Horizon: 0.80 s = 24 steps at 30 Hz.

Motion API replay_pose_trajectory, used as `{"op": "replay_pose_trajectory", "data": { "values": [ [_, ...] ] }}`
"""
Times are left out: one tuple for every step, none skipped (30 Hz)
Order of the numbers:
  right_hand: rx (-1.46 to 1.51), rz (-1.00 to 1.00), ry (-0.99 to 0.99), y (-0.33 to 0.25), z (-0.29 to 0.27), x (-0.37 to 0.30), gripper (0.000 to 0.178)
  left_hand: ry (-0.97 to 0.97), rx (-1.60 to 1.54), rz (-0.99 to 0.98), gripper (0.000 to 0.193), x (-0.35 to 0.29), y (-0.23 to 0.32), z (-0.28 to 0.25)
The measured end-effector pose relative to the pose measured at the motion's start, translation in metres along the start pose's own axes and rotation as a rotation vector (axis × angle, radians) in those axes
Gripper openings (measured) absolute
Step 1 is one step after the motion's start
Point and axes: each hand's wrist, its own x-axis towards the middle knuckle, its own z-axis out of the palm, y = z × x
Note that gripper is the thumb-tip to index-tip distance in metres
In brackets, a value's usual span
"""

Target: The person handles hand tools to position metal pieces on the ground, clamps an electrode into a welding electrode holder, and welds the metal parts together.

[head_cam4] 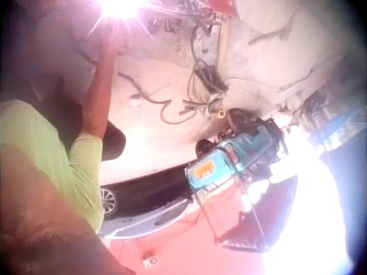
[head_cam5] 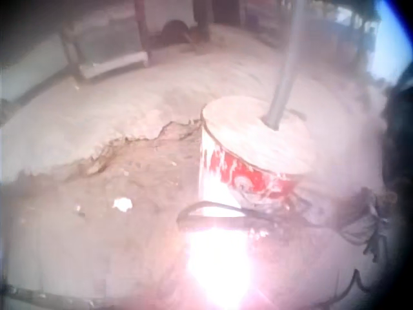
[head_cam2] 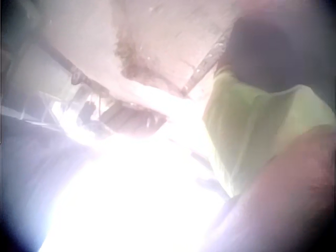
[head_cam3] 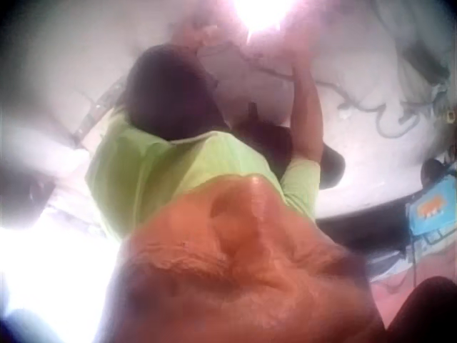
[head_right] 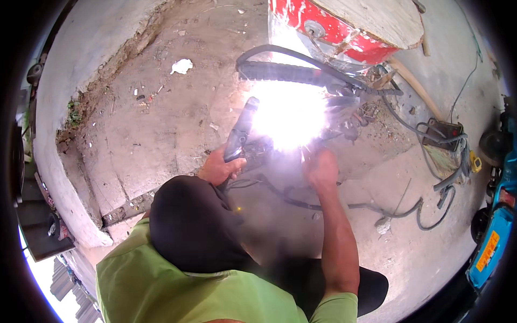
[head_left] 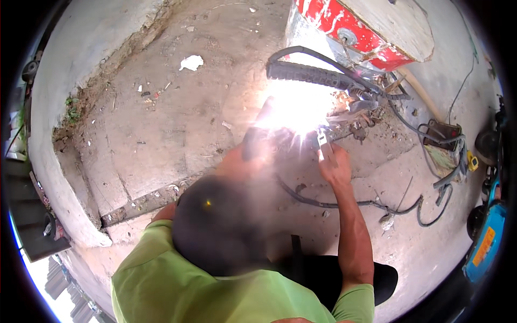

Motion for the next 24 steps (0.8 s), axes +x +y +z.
{"op": "replay_pose_trajectory", "data": {
  "values": [
    [0.062, 0.038, -0.025, -0.002, 0.0, 0.001, 0.027, -0.023, -0.108, 0.043, 0.033, -0.006, 0.017, 0.004],
    [0.065, 0.029, -0.026, 0.001, -0.001, 0.0, 0.027, -0.046, -0.171, 0.067, 0.032, -0.008, 0.026, 0.01],
    [0.03, 0.049, -0.026, 0.005, -0.001, 0.0, 0.026, -0.052, -0.155, 0.059, 0.034, -0.004, 0.018, 0.011],
    [0.009, 0.058, -0.035, 0.005, 0.002, 0.0, 0.025, -0.003, -0.011, 0.003, 0.036, 0.0, 0.003, 0.002],
    [-0.058, -0.248, 0.09, 0.007, 0.002, -0.002, 0.024, 0.021, 0.072, -0.029, 0.038, 0.002, -0.007, -0.001],
    [-0.007, -0.081, 0.008, 0.008, 0.004, 0.0, 0.021, 0.045, 0.129, -0.062, 0.04, 0.002, -0.018, -0.003],
    [0.042, 0.091, -0.079, -0.001, 0.001, 0.002, 0.019, 0.003, 0.086, -0.038, 0.041, 0.002, -0.02, -0.006],
    [-0.155, -0.362, 0.014, 0.049, 0.006, 0.004, 0.022, -0.068, 0.034, 0.005, 0.043, 0.008, -0.016, 0.001],
    [-0.238, -0.425, 0.136, 0.056, 0.014, -0.001, 0.024, -0.118, -0.013, 0.029, 0.045, 0.01, -0.018, -0.001],
    [-0.328, -0.474, 0.269, 0.064, 0.02, -0.006, 0.026, -0.076, -0.081, 0.013, 0.043, 0.009, -0.015, 0.005],
    [-0.237, -0.333, 0.132, 0.029, 0.012, -0.006, 0.026, 0.007, -0.027, -0.012, 0.041, 0.006, -0.021, 0.0],
    [-0.168, -0.181, 0.012, -0.008, 0.0, -0.006, 0.027, 0.083, 0.022, -0.038, 0.04, 0.004, -0.026, -0.004],
    [-0.043, -0.046, -0.085, -0.015, -0.007, 0.0, 0.032, 0.162, 0.182, -0.052, 0.037, 0.007, -0.036, -0.005],
    [0.049, 0.036, -0.07, -0.001, -0.004, 0.003, 0.043, 0.183, 0.159, -0.036, 0.035, 0.006, -0.022, 0.004],
    [0.031, 0.06, -0.058, 0.015, -0.005, 0.003, 0.043, 0.203, 0.137, -0.02, 0.032, 0.005, -0.008, 0.013],
    [0.023, 0.084, -0.068, 0.007, -0.004, 0.004, 0.043, 0.201, 0.113, -0.063, 0.032, 0.003, -0.007, 0.007],
    [0.015, 0.106, -0.075, -0.002, -0.004, 0.004, 0.042, 0.201, 0.087, -0.104, 0.031, 0.003, -0.009, 0.0],
    [0.019, 0.1, -0.078, -0.009, -0.009, 0.002, 0.039, 0.213, 0.135, -0.094, 0.032, 0.005, -0.026, -0.004],
    [0.016, 0.105, -0.076, -0.004, -0.008, 0.001, 0.039, 0.207, 0.134, -0.095, 0.032, 0.006, -0.03, -0.005],
    [0.031, 0.084, -0.071, 0.002, -0.005, 0.001, 0.038, 0.172, 0.128, -0.074, 0.033, 0.006, -0.033, -0.006],
    [0.047, 0.062, -0.065, 0.006, -0.004, 0.001, 0.037, 0.137, 0.124, -0.053, 0.034, 0.006, -0.035, -0.007],
    [0.046, 0.065, -0.066, 0.007, -0.004, 0.002, 0.037, 0.135, 0.123, -0.055, 0.034, 0.006, -0.033, -0.005],
    [0.019, 0.062, -0.067, 0.007, -0.004, 0.002, 0.035, 0.136, 0.141, -0.086, 0.035, 0.004, -0.027, -0.003],
    [-0.008, 0.059, -0.068, 0.007, -0.004, 0.002, 0.033, 0.137, 0.16, -0.116, 0.036, 0.004, -0.024, -0.001]
  ]
}}
